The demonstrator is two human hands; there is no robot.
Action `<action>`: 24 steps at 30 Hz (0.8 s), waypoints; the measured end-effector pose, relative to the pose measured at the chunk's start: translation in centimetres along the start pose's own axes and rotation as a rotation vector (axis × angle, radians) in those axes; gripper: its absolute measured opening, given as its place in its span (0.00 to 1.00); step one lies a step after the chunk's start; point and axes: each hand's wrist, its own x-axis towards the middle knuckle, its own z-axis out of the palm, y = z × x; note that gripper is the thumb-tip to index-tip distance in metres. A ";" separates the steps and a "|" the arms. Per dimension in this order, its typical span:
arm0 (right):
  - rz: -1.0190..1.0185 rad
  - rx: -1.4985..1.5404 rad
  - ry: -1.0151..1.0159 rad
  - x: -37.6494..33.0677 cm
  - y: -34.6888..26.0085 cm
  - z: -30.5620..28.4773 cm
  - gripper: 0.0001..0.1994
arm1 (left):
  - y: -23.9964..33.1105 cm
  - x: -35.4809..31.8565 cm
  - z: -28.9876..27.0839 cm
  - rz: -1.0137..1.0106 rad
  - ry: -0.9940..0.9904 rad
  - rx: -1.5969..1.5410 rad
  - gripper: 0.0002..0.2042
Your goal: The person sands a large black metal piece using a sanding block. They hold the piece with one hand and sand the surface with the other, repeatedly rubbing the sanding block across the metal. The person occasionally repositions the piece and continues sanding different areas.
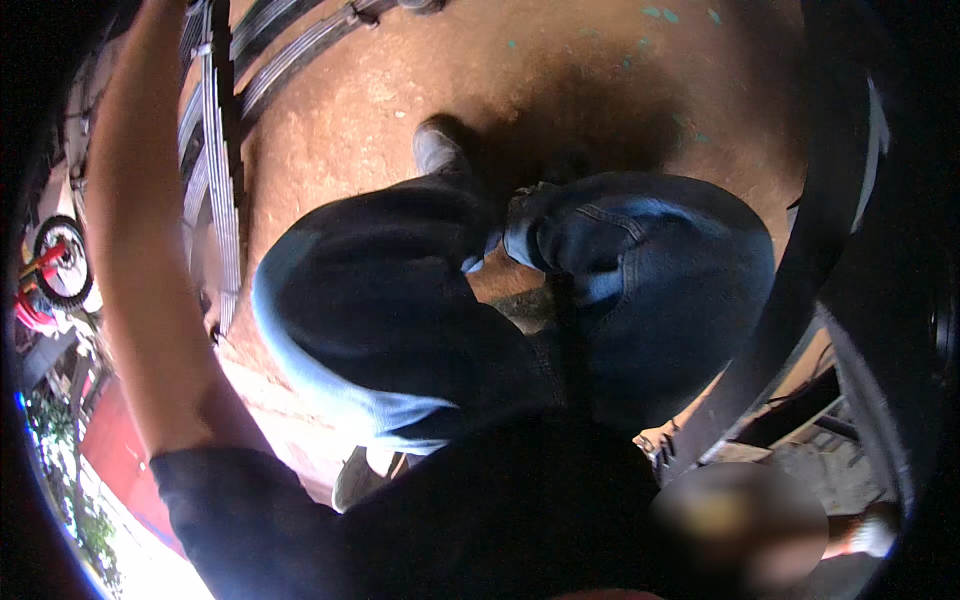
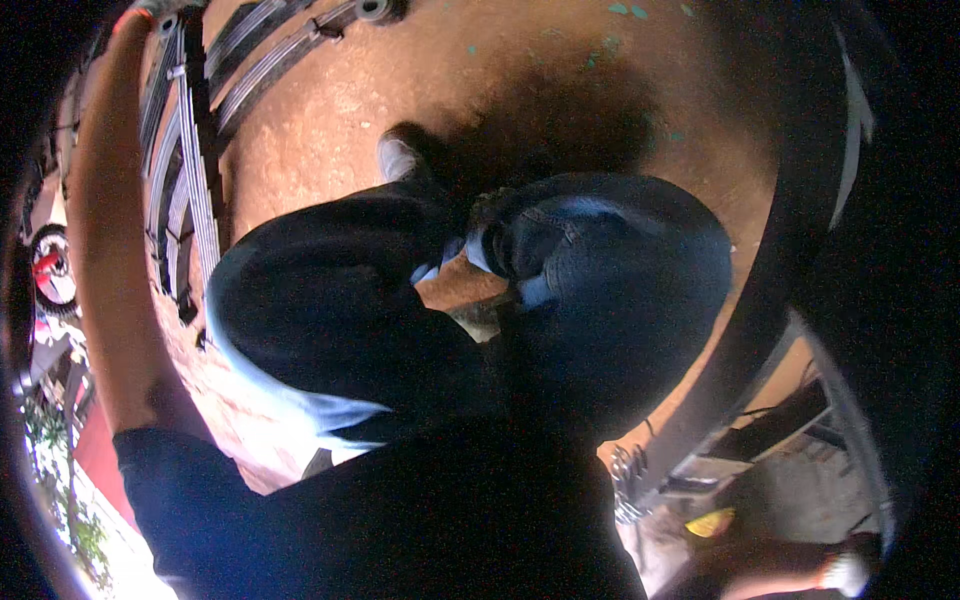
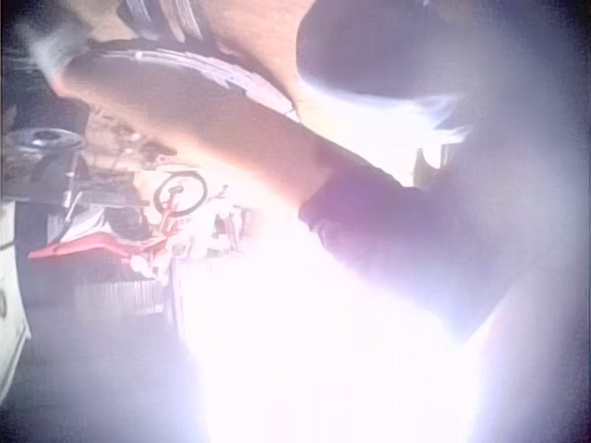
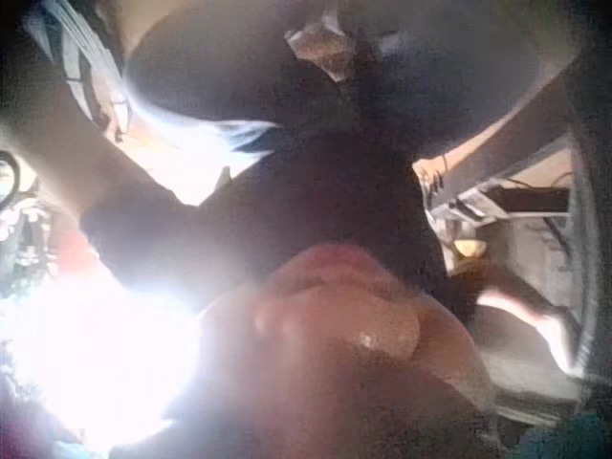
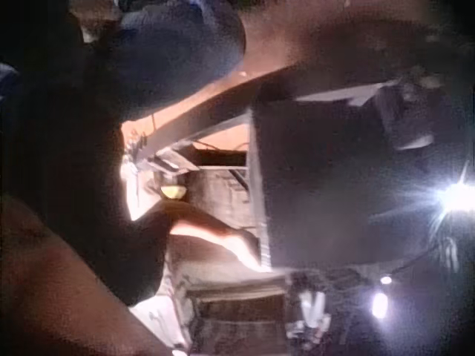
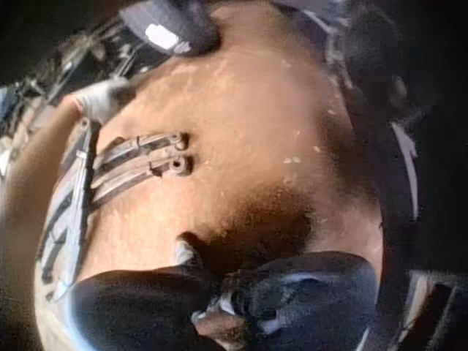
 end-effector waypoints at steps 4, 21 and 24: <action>0.348 0.153 0.003 0.6 4.2 -5.7 0.13 | -17.6 -10.3 5.8 -0.188 -0.427 0.265 0.28; -0.343 0.204 -0.990 4.0 6.5 0.4 0.19 | 23.3 -72.3 4.6 -1.612 0.050 -0.956 0.19; -0.191 -0.546 -1.611 11.1 2.0 0.3 0.19 | 28.1 -74.2 7.2 -1.801 0.231 -1.076 0.18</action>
